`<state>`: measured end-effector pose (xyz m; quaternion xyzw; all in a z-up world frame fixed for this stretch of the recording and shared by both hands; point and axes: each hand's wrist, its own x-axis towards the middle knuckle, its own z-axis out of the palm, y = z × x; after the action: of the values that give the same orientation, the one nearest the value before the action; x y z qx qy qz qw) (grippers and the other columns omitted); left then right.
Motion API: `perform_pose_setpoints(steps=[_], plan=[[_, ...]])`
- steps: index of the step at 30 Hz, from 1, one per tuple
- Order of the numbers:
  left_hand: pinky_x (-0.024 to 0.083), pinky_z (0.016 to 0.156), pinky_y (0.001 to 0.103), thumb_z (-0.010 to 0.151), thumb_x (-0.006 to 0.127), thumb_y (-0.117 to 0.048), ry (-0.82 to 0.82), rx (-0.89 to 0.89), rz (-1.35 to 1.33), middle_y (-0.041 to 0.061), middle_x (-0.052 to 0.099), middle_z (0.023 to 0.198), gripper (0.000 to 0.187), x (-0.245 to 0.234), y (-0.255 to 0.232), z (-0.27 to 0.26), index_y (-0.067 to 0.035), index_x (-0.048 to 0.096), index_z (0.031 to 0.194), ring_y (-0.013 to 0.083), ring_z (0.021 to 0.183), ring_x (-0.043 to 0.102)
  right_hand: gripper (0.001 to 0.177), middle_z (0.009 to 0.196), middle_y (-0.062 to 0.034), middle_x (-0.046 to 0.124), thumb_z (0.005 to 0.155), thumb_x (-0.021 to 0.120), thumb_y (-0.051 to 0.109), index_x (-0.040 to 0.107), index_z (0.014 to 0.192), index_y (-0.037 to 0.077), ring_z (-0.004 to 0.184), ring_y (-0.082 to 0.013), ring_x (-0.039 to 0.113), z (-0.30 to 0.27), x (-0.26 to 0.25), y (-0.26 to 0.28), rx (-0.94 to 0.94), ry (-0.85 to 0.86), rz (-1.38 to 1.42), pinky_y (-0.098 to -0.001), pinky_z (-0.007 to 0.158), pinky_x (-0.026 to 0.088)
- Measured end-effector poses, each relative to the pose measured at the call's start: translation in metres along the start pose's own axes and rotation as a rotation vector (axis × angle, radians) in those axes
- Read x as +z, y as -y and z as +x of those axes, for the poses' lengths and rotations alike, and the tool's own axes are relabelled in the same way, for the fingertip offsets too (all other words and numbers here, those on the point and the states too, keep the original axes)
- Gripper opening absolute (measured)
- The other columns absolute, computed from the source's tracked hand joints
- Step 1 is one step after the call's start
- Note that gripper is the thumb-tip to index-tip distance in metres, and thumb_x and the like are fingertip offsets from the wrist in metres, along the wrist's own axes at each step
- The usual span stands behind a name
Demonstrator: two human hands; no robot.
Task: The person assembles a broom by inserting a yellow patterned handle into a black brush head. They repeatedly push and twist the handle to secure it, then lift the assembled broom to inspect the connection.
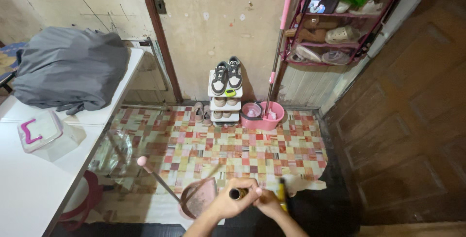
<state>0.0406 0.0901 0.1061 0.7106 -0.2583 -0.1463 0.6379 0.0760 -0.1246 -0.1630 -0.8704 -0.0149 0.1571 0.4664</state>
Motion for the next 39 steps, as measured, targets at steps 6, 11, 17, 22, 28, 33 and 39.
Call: perform_pose_setpoints(steps=[6,11,17,22,28,33,39], plan=[[0.054,0.076,0.031,0.102,0.065,-0.026,0.095,0.186,0.145,0.008,0.069,0.078,0.028,-0.01,-0.093,-0.003,-0.003,0.067,0.086,0.0174,0.076,0.067,0.033,0.096,-0.0011,0.072,0.084,0.075,0.032,0.068,0.107,0.01,0.09,-0.014,0.069,0.003,0.05,0.081,-0.402,-0.005,0.356,-0.0306,0.078,0.057],[0.052,0.07,0.035,0.096,0.071,-0.034,0.178,0.041,0.463,0.011,0.069,0.076,0.024,0.001,-0.125,-0.01,-0.01,0.072,0.091,0.0274,0.075,0.068,0.032,0.095,-0.0017,0.072,0.086,0.073,0.035,0.068,0.106,0.01,0.086,-0.015,0.07,-0.05,0.03,0.149,-0.462,0.162,1.009,-0.0308,0.075,0.058],[0.056,0.079,0.034,0.098,0.077,-0.024,0.064,0.501,0.104,0.007,0.073,0.087,0.021,-0.04,-0.113,-0.048,-0.007,0.068,0.09,0.0216,0.083,0.072,0.033,0.093,-0.0024,0.072,0.088,0.07,0.039,0.069,0.104,0.009,0.082,-0.0162,0.07,-0.056,0.022,0.181,-0.718,-0.003,0.462,-0.0311,0.071,0.059],[0.052,0.066,0.029,0.091,0.076,-0.023,0.017,0.381,-0.327,0.003,0.068,0.084,0.02,-0.05,-0.064,-0.029,-0.005,0.066,0.094,0.0123,0.073,0.065,0.025,0.081,-0.0006,0.075,0.085,0.07,0.034,0.073,0.1,0.013,0.069,-0.0158,0.072,-0.044,-0.017,0.137,-0.187,-0.122,-0.03,-0.032,0.063,0.061],[0.046,0.056,0.023,0.098,0.072,-0.019,-0.096,0.085,-0.397,0.001,0.063,0.072,0.019,0.009,0.045,0.015,-0.007,0.064,0.086,0.007,0.062,0.059,0.022,0.079,-0.0089,0.077,0.08,0.079,0.025,0.077,0.099,0.014,0.072,-0.0175,0.073,-0.041,-0.055,0.043,-0.088,-0.28,-0.084,-0.0357,0.068,0.057],[0.047,0.062,0.025,0.099,0.069,-0.015,-0.026,0.159,-0.278,0.001,0.063,0.079,0.016,0.082,0.106,0.024,-0.005,0.063,0.089,0.0079,0.07,0.058,0.023,0.082,-0.0052,0.077,0.081,0.081,0.024,0.075,0.1,0.012,0.075,-0.0137,0.071,-0.051,-0.063,-0.04,-0.121,-0.05,-0.005,-0.0327,0.07,0.057],[0.046,0.067,0.027,0.103,0.067,-0.017,-0.128,0.125,-0.171,0.0,0.06,0.079,0.025,0.067,0.083,0.045,-0.005,0.059,0.084,0.0072,0.076,0.056,0.026,0.091,-0.0004,0.074,0.086,0.077,0.026,0.072,0.109,0.014,0.084,-0.0103,0.067,-0.02,-0.063,-0.041,-0.065,0.169,0.083,-0.0302,0.076,0.057]])
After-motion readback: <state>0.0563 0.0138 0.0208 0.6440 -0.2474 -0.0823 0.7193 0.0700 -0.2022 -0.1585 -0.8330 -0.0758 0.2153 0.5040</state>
